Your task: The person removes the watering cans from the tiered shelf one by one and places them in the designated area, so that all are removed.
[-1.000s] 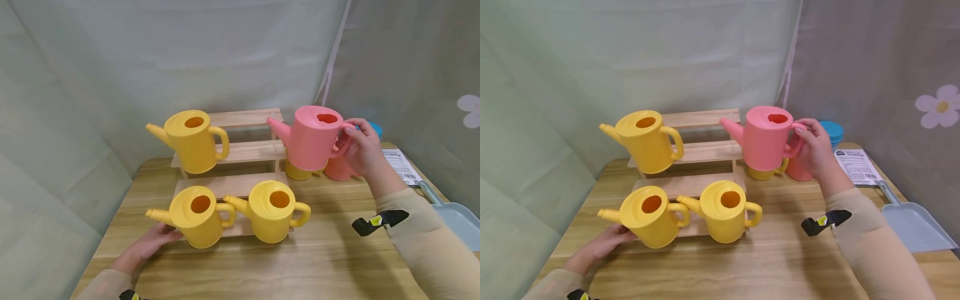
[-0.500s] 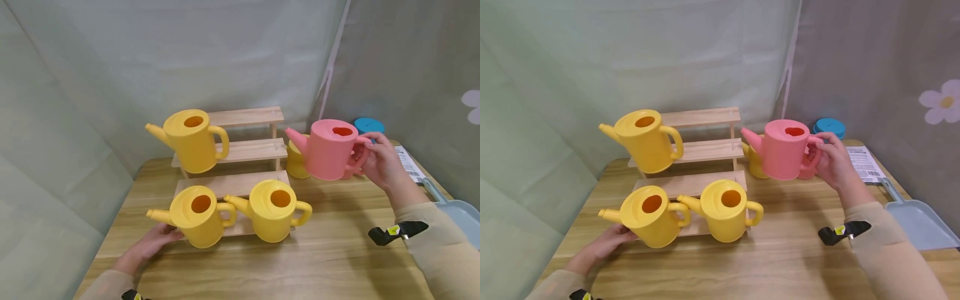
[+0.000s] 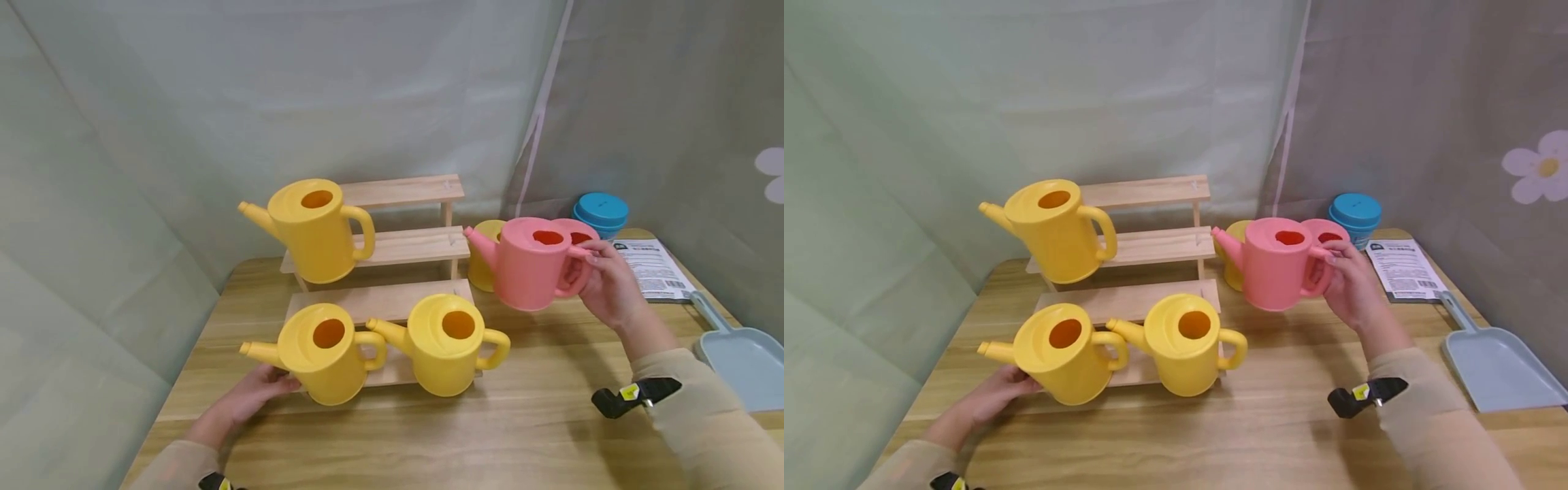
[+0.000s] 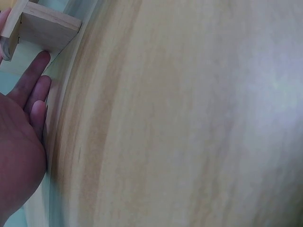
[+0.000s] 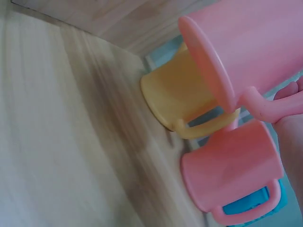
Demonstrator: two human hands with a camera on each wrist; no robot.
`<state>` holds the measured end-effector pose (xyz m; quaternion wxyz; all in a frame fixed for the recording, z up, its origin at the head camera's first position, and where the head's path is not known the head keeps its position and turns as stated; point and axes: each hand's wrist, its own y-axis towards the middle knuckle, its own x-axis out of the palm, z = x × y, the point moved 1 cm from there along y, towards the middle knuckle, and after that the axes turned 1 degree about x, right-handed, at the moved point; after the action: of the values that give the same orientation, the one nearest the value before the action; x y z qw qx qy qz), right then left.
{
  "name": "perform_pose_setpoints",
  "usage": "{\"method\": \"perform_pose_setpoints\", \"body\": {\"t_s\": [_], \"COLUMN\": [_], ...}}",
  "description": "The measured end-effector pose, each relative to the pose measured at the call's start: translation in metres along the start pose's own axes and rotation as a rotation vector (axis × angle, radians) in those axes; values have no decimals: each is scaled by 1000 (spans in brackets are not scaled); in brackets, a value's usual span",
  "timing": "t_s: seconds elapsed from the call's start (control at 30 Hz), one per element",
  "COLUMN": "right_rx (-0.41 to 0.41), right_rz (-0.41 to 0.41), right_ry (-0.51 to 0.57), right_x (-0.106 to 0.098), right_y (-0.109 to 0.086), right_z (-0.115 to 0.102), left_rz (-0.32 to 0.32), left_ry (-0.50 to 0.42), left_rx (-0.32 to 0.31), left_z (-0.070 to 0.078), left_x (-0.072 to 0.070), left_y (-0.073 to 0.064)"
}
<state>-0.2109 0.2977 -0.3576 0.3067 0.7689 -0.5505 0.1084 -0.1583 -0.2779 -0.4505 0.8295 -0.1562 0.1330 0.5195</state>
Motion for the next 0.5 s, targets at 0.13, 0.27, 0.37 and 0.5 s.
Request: {"method": "perform_pose_setpoints", "body": {"t_s": [0.13, 0.27, 0.37, 0.5], "right_rx": [-27, -44, -27, 17], "right_rz": [-23, 3, 49, 88], "right_ry": [7, 2, -19, -20], "right_x": [-2, -1, 0, 0], "right_y": [-3, -6, -9, -13], "right_z": [10, 20, 27, 37], "left_rz": [-10, -17, -21, -22], "left_ry": [-12, -23, -22, -16], "left_rx": [10, 15, 22, 23], "left_z": [-1, -2, -2, -1], "left_x": [0, 0, 0, 0], "left_y": [1, 2, 2, 1]}}
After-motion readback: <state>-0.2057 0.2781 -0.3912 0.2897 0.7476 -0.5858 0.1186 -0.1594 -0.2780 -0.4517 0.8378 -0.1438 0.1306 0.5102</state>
